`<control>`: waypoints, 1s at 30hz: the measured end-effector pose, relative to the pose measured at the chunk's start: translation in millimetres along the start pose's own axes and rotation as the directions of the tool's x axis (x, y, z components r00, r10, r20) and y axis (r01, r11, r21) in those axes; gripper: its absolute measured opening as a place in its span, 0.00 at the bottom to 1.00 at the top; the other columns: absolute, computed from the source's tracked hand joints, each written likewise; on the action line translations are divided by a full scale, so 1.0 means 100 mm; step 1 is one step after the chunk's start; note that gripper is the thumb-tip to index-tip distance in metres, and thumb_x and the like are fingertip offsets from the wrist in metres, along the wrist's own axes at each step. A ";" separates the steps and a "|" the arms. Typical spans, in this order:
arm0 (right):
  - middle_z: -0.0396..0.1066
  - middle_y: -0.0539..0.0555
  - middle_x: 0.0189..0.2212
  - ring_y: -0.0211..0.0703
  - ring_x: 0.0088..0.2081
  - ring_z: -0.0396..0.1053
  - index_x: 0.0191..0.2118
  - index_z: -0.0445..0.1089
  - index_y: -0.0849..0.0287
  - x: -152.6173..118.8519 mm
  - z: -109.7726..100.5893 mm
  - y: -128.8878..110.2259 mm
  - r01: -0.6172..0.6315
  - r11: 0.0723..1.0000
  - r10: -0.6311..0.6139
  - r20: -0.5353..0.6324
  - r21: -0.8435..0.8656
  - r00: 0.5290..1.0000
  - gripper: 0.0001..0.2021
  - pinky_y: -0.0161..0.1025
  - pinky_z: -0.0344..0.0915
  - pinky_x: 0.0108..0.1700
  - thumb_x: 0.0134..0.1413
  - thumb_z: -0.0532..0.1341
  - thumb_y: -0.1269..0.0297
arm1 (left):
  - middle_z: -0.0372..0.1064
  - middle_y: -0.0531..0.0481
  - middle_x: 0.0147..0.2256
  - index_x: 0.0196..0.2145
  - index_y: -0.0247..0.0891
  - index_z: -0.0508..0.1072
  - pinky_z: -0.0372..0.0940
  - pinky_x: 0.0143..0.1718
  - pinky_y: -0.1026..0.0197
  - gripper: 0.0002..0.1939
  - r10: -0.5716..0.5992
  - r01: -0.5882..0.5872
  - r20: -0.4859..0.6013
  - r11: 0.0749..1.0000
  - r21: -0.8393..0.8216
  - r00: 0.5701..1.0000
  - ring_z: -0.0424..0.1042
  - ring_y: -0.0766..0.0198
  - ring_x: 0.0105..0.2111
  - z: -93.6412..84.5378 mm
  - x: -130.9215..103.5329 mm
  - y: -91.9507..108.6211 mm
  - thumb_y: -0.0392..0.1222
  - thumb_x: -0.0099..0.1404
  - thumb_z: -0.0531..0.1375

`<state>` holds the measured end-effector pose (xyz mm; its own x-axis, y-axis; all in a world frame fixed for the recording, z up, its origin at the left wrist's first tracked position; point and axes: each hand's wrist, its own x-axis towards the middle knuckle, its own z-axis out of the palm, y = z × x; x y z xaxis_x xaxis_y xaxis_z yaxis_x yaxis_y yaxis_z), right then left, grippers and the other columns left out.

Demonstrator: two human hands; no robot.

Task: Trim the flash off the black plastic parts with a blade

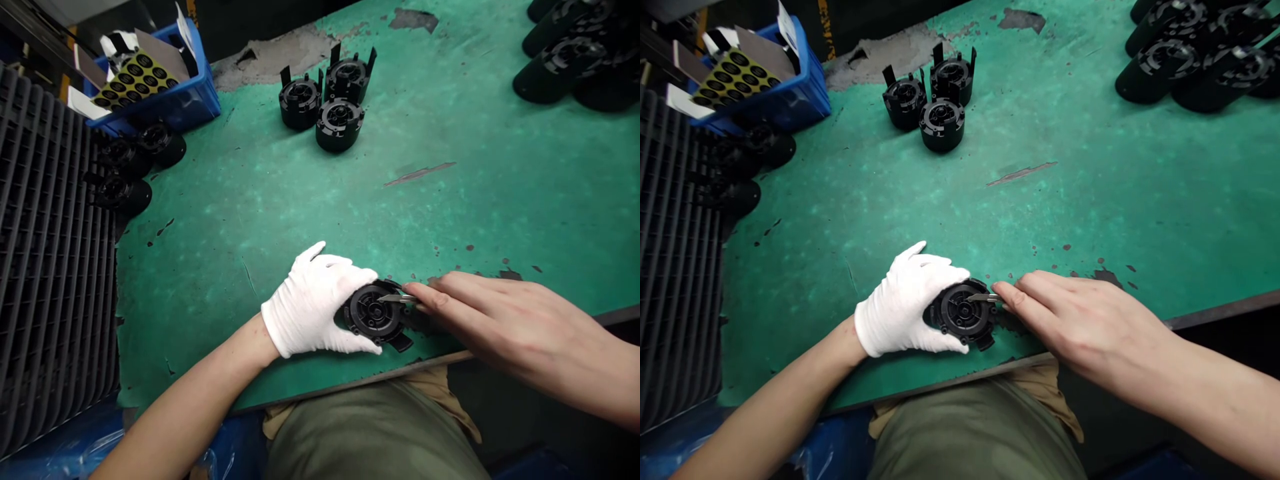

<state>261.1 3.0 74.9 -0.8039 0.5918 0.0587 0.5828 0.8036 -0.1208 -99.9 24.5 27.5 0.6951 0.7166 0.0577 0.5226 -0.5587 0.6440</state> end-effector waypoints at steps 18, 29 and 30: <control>0.80 0.54 0.39 0.48 0.34 0.79 0.70 0.82 0.57 0.13 -0.08 0.03 -0.016 0.996 0.026 -0.117 0.083 0.993 0.17 0.46 0.66 0.33 0.91 0.58 0.68 | 0.91 0.36 0.65 0.77 0.48 0.83 0.55 0.94 0.18 0.55 -0.017 0.018 0.038 0.999 -0.027 0.999 0.88 0.30 0.71 -0.04 0.02 0.03 0.90 0.71 0.75; 0.82 0.53 0.41 0.49 0.34 0.82 0.66 0.83 0.54 0.07 -0.07 -0.08 -0.064 0.986 0.087 -0.147 0.152 0.985 0.14 0.46 0.75 0.34 0.89 0.62 0.66 | 0.92 0.37 0.66 0.75 0.49 0.84 0.56 0.94 0.19 0.52 -0.012 0.013 0.057 0.999 -0.031 0.998 0.89 0.32 0.69 -0.06 0.04 0.03 0.88 0.70 0.78; 0.82 0.53 0.41 0.50 0.35 0.83 0.67 0.83 0.54 0.06 -0.05 -0.09 -0.073 0.985 0.096 -0.141 0.158 0.985 0.15 0.46 0.76 0.35 0.89 0.62 0.66 | 0.92 0.36 0.66 0.76 0.49 0.84 0.55 0.94 0.19 0.53 -0.009 0.011 0.050 0.999 -0.032 0.999 0.89 0.32 0.70 -0.05 0.04 0.02 0.88 0.70 0.78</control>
<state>251.8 -0.3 81.3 -0.7195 0.6691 0.1860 0.6140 0.7380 -0.2799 -99.0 28.4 32.7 0.7144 0.6996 0.0135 0.5137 -0.5374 0.6688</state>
